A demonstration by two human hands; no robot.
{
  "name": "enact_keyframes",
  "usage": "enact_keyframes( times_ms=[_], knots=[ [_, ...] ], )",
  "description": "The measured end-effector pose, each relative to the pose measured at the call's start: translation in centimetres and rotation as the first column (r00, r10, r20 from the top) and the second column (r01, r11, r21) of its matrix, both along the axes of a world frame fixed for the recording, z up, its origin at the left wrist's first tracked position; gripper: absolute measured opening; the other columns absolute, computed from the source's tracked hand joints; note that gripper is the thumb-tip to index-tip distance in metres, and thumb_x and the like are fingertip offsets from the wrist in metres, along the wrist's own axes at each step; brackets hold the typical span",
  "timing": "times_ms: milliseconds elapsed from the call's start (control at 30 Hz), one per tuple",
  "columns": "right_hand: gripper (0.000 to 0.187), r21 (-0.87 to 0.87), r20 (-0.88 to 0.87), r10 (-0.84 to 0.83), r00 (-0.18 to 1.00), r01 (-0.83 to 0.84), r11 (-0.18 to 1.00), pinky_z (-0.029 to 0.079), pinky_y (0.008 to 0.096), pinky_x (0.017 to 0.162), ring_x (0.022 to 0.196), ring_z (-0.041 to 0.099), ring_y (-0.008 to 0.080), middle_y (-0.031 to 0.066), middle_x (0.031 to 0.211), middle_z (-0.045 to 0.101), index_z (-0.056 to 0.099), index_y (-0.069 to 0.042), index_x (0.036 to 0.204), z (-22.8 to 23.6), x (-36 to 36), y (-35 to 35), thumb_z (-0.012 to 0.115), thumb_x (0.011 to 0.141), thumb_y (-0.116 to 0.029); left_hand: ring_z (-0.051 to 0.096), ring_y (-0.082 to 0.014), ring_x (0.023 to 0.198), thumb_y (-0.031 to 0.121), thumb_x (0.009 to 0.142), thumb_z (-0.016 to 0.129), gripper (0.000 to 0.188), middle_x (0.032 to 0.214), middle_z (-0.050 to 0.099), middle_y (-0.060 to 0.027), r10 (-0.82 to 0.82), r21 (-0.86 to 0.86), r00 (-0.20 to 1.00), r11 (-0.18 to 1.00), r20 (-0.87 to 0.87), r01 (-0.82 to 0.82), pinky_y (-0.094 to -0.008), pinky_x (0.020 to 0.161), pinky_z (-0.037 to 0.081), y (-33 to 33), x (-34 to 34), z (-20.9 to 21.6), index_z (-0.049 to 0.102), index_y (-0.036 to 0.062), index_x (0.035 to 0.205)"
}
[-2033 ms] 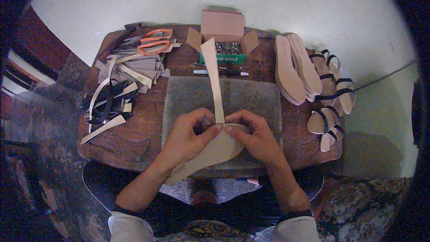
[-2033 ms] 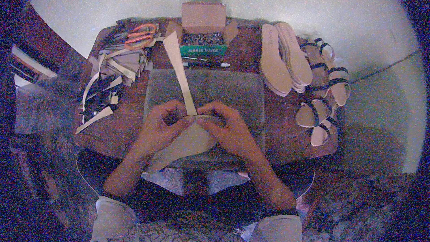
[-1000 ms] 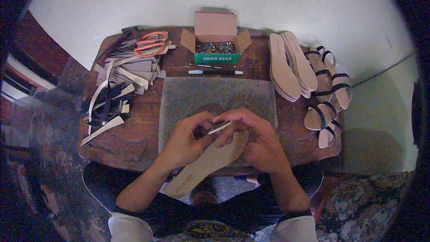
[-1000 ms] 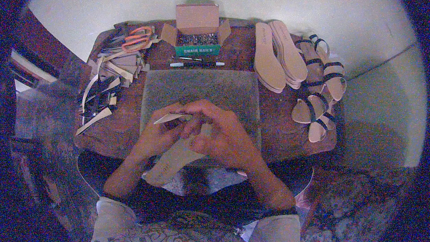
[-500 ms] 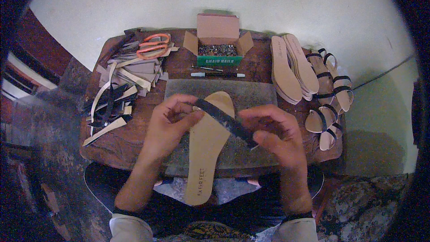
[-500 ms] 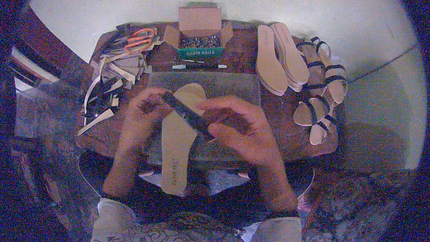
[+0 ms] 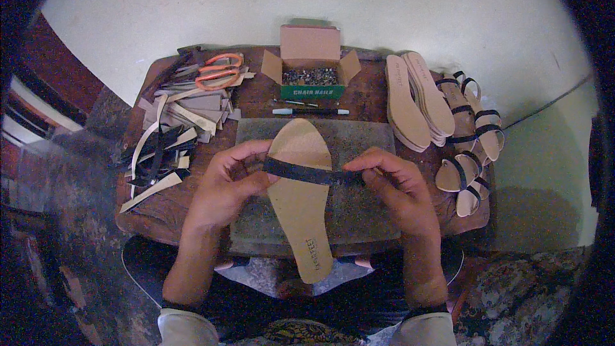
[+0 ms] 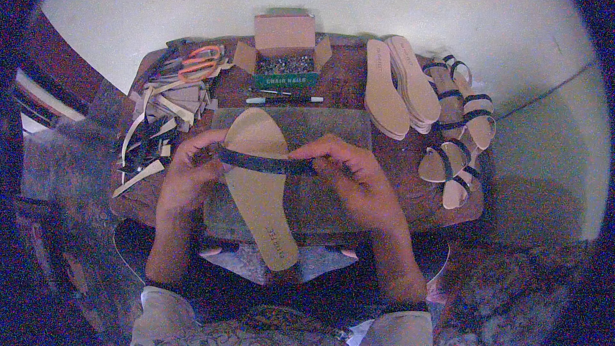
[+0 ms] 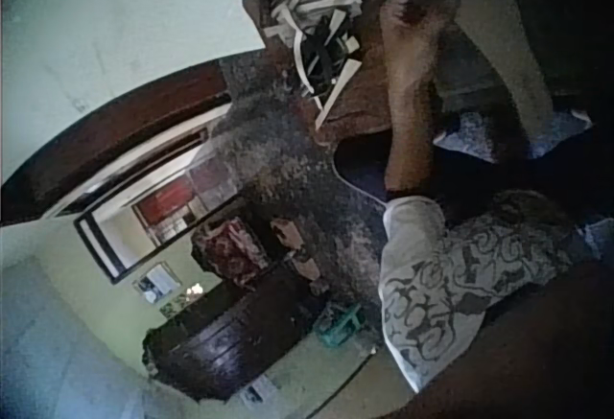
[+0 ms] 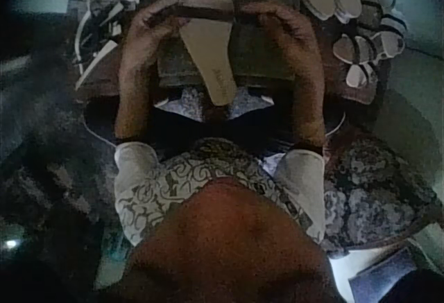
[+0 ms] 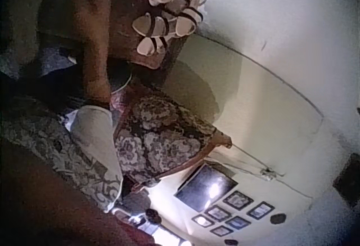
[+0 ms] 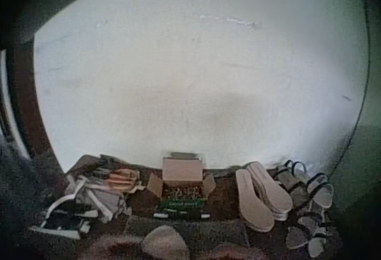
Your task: The person assembles sandals by attaching black straps to beige insoles using small nails. They position the straps, pick up nails from a box, and secure them into the insole. The person handles multiple insoles and straps, occasionally flipping the sandals to check the attachment.
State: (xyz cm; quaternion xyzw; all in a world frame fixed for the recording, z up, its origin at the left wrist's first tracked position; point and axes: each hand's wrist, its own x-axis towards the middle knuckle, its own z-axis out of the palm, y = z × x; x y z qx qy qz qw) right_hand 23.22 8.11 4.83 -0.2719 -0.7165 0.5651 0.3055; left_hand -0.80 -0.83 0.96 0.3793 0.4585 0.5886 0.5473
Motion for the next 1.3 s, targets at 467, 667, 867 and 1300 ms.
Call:
enact_keyframes(
  times_ms=[467,667,867,1300],
  knots=[
    [0.025,-0.536,-0.32,0.033,0.947,-0.21,0.818,0.045,0.027,0.081,0.094,0.056,0.0125,0.0017,0.099,0.061,0.061,-0.006,0.106,-1.6,0.6,-0.7,0.062,0.088,-0.023,0.06,-0.0093,0.084,-0.002,0.081,0.061,0.038,0.101,0.065,-0.0028,-0.04,-0.062,0.998,0.997,-0.051,0.037,-0.0239,0.067,0.048,0.1,1.5,-0.9,0.057,0.0027,0.118],
    [0.033,-0.533,-0.187,-0.128,0.974,0.008,0.846,0.054,0.0354,0.078,0.09,0.059,0.0145,0.0038,0.094,0.059,0.054,-0.002,0.109,-1.8,-0.3,-0.5,0.066,0.086,-0.022,0.06,-0.0082,0.081,0.001,0.082,0.063,0.034,0.096,0.066,-0.0031,0.101,-0.129,0.992,0.986,-0.074,-0.11,-0.0222,0.064,0.047,0.3,1.3,-1.1,0.058,0.002,0.116],
    [0.02,-0.337,-0.14,-0.183,0.973,0.127,0.933,0.047,0.0272,0.074,0.088,0.058,0.0112,0.0013,0.095,0.063,0.064,-0.007,0.103,-2.1,-0.1,0.1,0.066,0.084,-0.011,0.06,-0.0077,0.08,0.001,0.082,0.063,0.031,0.094,0.065,-0.0029,0.11,-0.132,0.986,0.983,-0.126,-0.126,-0.0213,0.064,0.046,0.4,1.1,-0.9,0.058,0.0016,0.112],
    [0.029,0.48,0.084,-0.329,0.941,0.251,0.841,0.05,0.034,0.079,0.091,0.061,0.0281,0.0125,0.095,0.062,0.065,-0.007,0.103,-2.4,-1.3,-0.1,0.068,0.075,-0.005,0.057,-0.0113,0.097,-0.004,0.079,0.063,0.04,0.106,0.06,-0.0031,0.159,-0.076,0.987,0.984,-0.015,-0.159,-0.0252,0.078,0.048,0.0,2.4,0.6,0.052,0.0045,0.116]
  ],
)
